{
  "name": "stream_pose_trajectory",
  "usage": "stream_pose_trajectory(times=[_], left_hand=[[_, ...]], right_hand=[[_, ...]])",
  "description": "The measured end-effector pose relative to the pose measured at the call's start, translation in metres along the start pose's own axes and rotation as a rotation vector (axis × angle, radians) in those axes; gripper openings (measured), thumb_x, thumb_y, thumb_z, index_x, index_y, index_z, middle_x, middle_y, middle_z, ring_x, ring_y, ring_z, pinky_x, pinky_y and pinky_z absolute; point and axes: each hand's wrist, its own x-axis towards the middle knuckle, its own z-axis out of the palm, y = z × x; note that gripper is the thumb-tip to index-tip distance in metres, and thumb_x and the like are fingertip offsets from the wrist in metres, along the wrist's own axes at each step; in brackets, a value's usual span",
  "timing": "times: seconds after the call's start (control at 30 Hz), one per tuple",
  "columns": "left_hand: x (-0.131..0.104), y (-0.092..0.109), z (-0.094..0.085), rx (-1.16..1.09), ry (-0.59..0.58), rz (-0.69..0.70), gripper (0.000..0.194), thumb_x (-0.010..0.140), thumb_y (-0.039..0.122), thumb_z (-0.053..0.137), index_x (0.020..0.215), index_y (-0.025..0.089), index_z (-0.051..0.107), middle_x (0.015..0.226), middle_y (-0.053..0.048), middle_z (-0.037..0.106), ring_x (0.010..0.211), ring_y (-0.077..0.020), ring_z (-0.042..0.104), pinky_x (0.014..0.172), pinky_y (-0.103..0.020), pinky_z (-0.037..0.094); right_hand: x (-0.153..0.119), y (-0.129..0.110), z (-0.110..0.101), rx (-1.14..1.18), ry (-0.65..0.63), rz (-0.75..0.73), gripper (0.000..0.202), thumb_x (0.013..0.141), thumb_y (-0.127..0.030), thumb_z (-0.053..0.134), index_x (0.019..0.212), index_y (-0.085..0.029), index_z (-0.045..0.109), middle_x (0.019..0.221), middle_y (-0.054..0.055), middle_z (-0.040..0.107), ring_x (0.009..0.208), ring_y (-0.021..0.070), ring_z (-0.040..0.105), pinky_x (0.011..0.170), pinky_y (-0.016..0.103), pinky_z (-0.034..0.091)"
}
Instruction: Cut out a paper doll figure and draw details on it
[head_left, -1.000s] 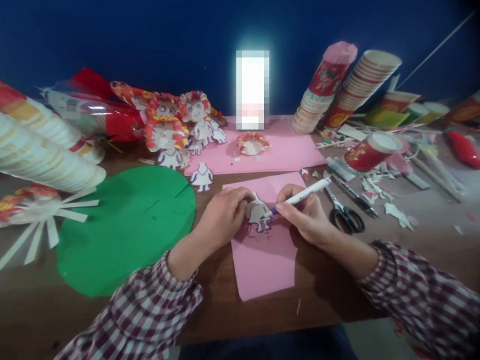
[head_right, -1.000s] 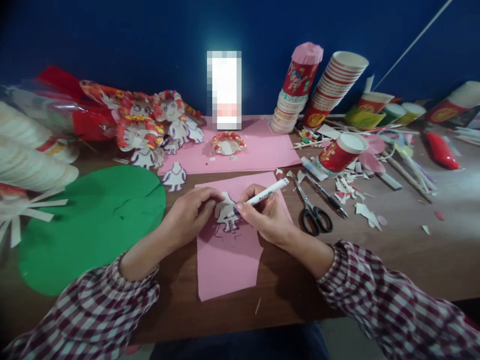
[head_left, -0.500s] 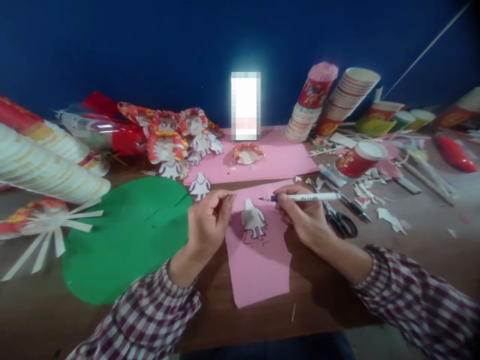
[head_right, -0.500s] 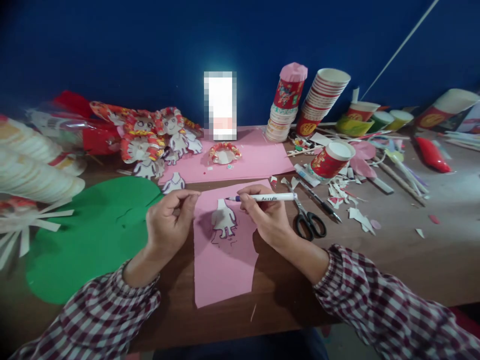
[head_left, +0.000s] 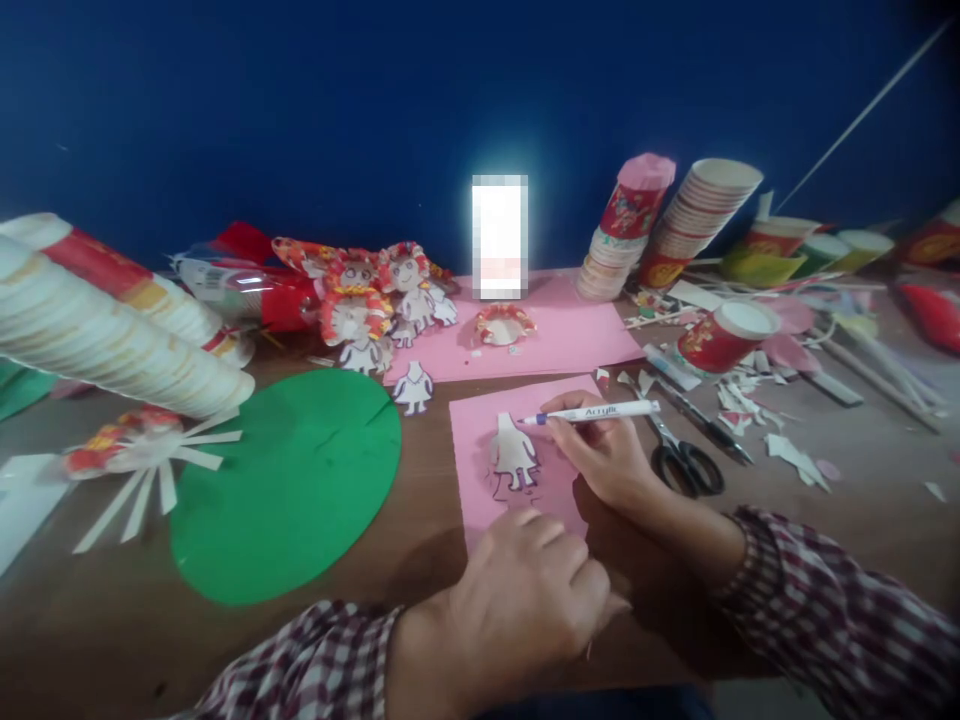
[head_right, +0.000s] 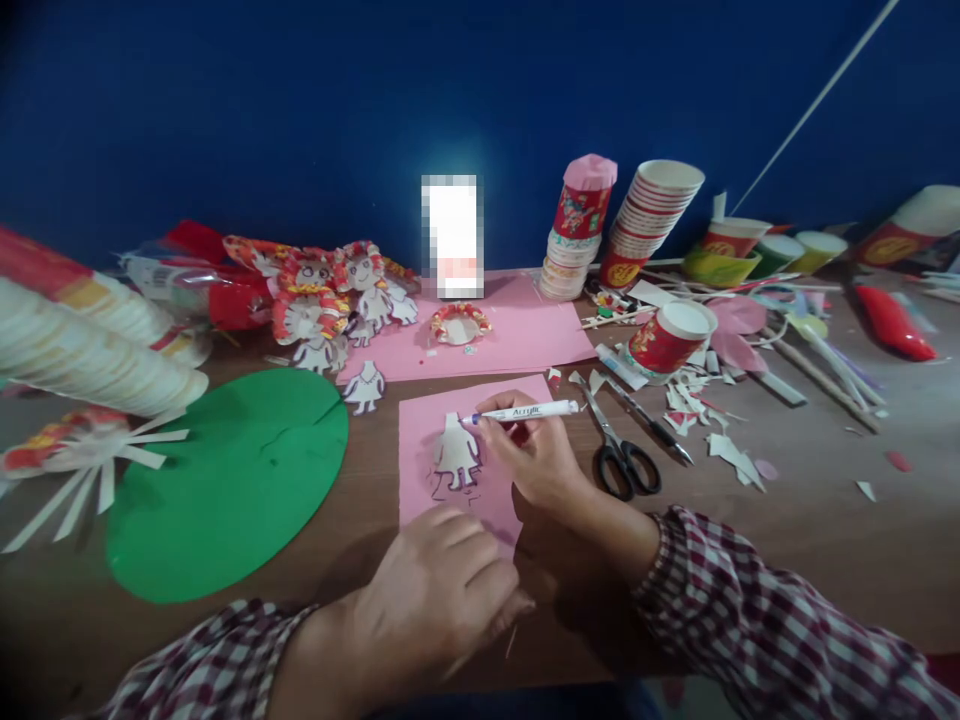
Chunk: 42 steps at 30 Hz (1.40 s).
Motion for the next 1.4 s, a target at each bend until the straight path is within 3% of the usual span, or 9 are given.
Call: stream_pose_trajectory(times=[0.1,0.17,0.23,0.33,0.47,0.6,1.03,1.23,1.4], left_hand=[[-0.001,-0.008,-0.006,0.032,-0.032,-0.031,0.015,0.09,0.023,0.047,0.08,0.018,0.057,0.066,0.0,0.056,0.063,-0.0171,0.053,0.061,-0.033,0.042],[-0.004,-0.017,-0.009,0.076,-0.007,-0.124,0.013,0.089,0.018,0.048,0.082,0.019,0.058,0.066,0.0,0.055,0.064,-0.0175,0.052,0.06,-0.033,0.041],[-0.006,-0.024,-0.01,0.098,-0.025,-0.25,0.013,0.088,0.019,0.049,0.081,0.019,0.059,0.068,-0.001,0.056,0.066,-0.0183,0.054,0.059,-0.033,0.041],[-0.007,-0.027,-0.009,0.132,-0.08,-0.327,0.011,0.088,0.025,0.052,0.088,0.018,0.061,0.079,-0.004,0.061,0.077,-0.021,0.057,0.068,-0.037,0.045],[-0.003,-0.025,-0.008,0.214,-0.046,-0.392,0.025,0.087,0.028,0.053,0.107,0.014,0.059,0.103,-0.01,0.063,0.098,-0.0258,0.055,0.085,-0.044,0.044],[0.003,-0.032,-0.011,0.24,-0.03,-0.457,0.027,0.088,0.027,0.051,0.11,0.013,0.059,0.109,-0.011,0.062,0.103,-0.0267,0.053,0.091,-0.046,0.041],[0.006,-0.041,-0.001,0.243,-0.03,-0.441,0.027,0.089,0.032,0.05,0.101,0.013,0.065,0.097,-0.009,0.063,0.101,-0.0268,0.052,0.096,-0.047,0.037],[-0.001,-0.038,0.005,0.286,-0.029,-0.429,0.035,0.087,0.037,0.052,0.107,0.011,0.064,0.102,-0.011,0.064,0.093,-0.0266,0.053,0.086,-0.044,0.042],[0.0,-0.036,0.005,0.281,-0.011,-0.464,0.04,0.083,0.045,0.057,0.103,0.011,0.066,0.1,-0.011,0.065,0.09,-0.0276,0.054,0.083,-0.045,0.044]], right_hand=[[0.001,0.0,-0.001,0.009,0.03,0.004,0.01,0.084,-0.027,0.057,0.082,-0.017,0.059,0.069,0.0,0.058,0.055,0.0092,0.048,0.049,0.021,0.039],[0.002,0.001,-0.002,-0.01,0.048,0.01,0.01,0.085,-0.026,0.056,0.081,-0.017,0.059,0.069,0.0,0.057,0.056,0.0098,0.049,0.05,0.021,0.039],[0.004,0.002,-0.004,-0.04,0.053,0.015,0.01,0.085,-0.026,0.055,0.082,-0.017,0.059,0.068,0.0,0.057,0.056,0.0099,0.049,0.051,0.021,0.039],[0.004,0.003,-0.004,-0.068,0.047,0.009,0.011,0.085,-0.027,0.056,0.083,-0.017,0.061,0.07,0.001,0.059,0.058,0.0108,0.051,0.054,0.022,0.041],[0.004,-0.002,-0.003,-0.075,0.049,0.017,0.01,0.083,-0.027,0.057,0.082,-0.017,0.06,0.068,0.0,0.057,0.055,0.011,0.05,0.052,0.022,0.04],[0.004,-0.002,-0.003,-0.066,0.046,0.019,0.012,0.084,-0.028,0.056,0.082,-0.018,0.059,0.064,-0.001,0.055,0.054,0.0111,0.048,0.051,0.023,0.039],[0.004,-0.006,-0.002,-0.058,-0.016,0.007,0.01,0.083,-0.027,0.057,0.085,-0.018,0.058,0.072,0.001,0.059,0.059,0.0122,0.052,0.053,0.023,0.042],[0.005,-0.023,-0.003,-0.058,0.013,0.06,0.01,0.08,-0.027,0.058,0.079,-0.017,0.058,0.066,-0.001,0.054,0.055,0.01,0.047,0.05,0.021,0.039],[0.013,-0.037,0.001,-0.132,-0.077,0.06,0.009,0.08,-0.026,0.059,0.077,-0.018,0.057,0.062,-0.002,0.054,0.053,0.0097,0.046,0.047,0.021,0.037]])
